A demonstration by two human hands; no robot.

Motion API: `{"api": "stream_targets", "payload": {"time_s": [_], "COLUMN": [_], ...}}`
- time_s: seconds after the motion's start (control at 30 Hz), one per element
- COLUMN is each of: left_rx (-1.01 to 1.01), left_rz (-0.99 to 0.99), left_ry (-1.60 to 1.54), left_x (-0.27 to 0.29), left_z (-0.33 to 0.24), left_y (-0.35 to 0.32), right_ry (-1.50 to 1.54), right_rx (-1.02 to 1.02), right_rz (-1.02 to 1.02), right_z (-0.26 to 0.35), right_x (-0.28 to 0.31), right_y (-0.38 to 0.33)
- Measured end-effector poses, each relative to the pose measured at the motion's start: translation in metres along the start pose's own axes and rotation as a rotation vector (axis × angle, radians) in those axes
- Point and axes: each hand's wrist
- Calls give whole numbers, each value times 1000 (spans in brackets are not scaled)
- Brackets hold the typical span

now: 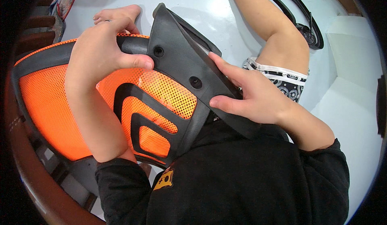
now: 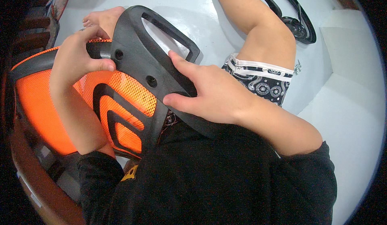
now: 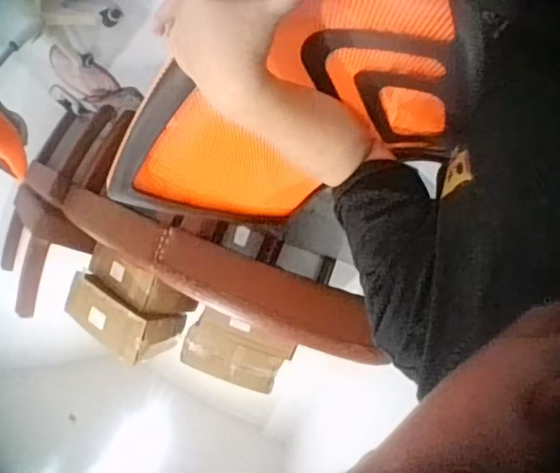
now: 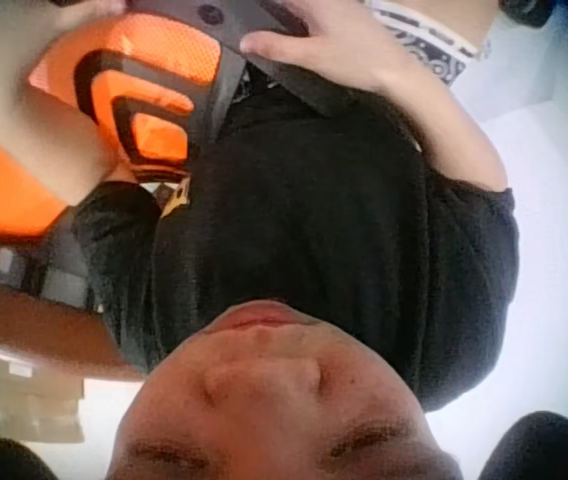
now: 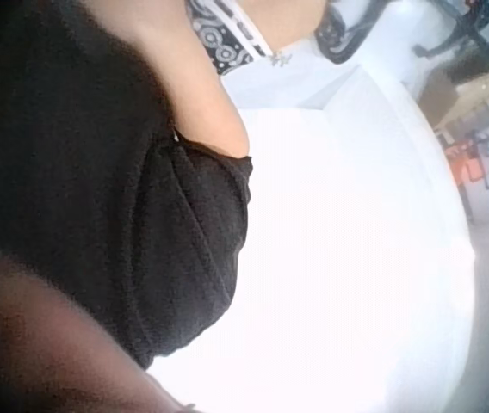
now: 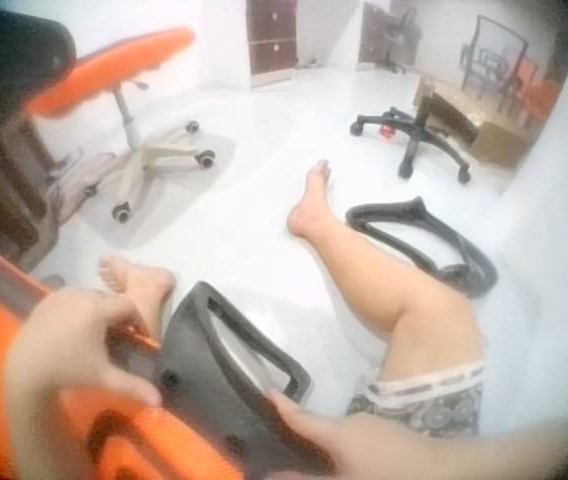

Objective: The person assembles an office chair by attaching black plastic side supports to an orange mesh backrest. They align the parts, insert metal bolts, and tighten them using a small Allen key.

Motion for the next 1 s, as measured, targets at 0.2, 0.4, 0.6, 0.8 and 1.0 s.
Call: {"api": "stream_targets", "payload": {"time_s": [0.2, 0.4, 0.6, 0.8, 1.0], "left_rx": [4, 5, 10, 33, 19], "left_rz": [-32, -10, -5, 21, -3], "left_ry": [21, 19, 6, 40, 94], "left_x": [2, 3, 4, 4, 4], "left_z": [3, 4, 1, -4, -7], "left_y": [2, 1, 2, 2, 1], "right_ry": [120, 170, 157, 195, 201], "right_rx": [19, 33, 48, 65, 26], "right_rz": [-31, -28, -37, -40, -46], "right_z": [0, -2, -4, -4, -4], "right_x": [-5, -6, -7, -8, -8], "right_y": [0, 0, 0, -2, -4]}}
Point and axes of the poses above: each hand's wrist, its own y-axis towards the middle knuckle, its own x-axis out of the back of the hand, z = x × y, and after that the axes turned 9 degrees about x, right-handed
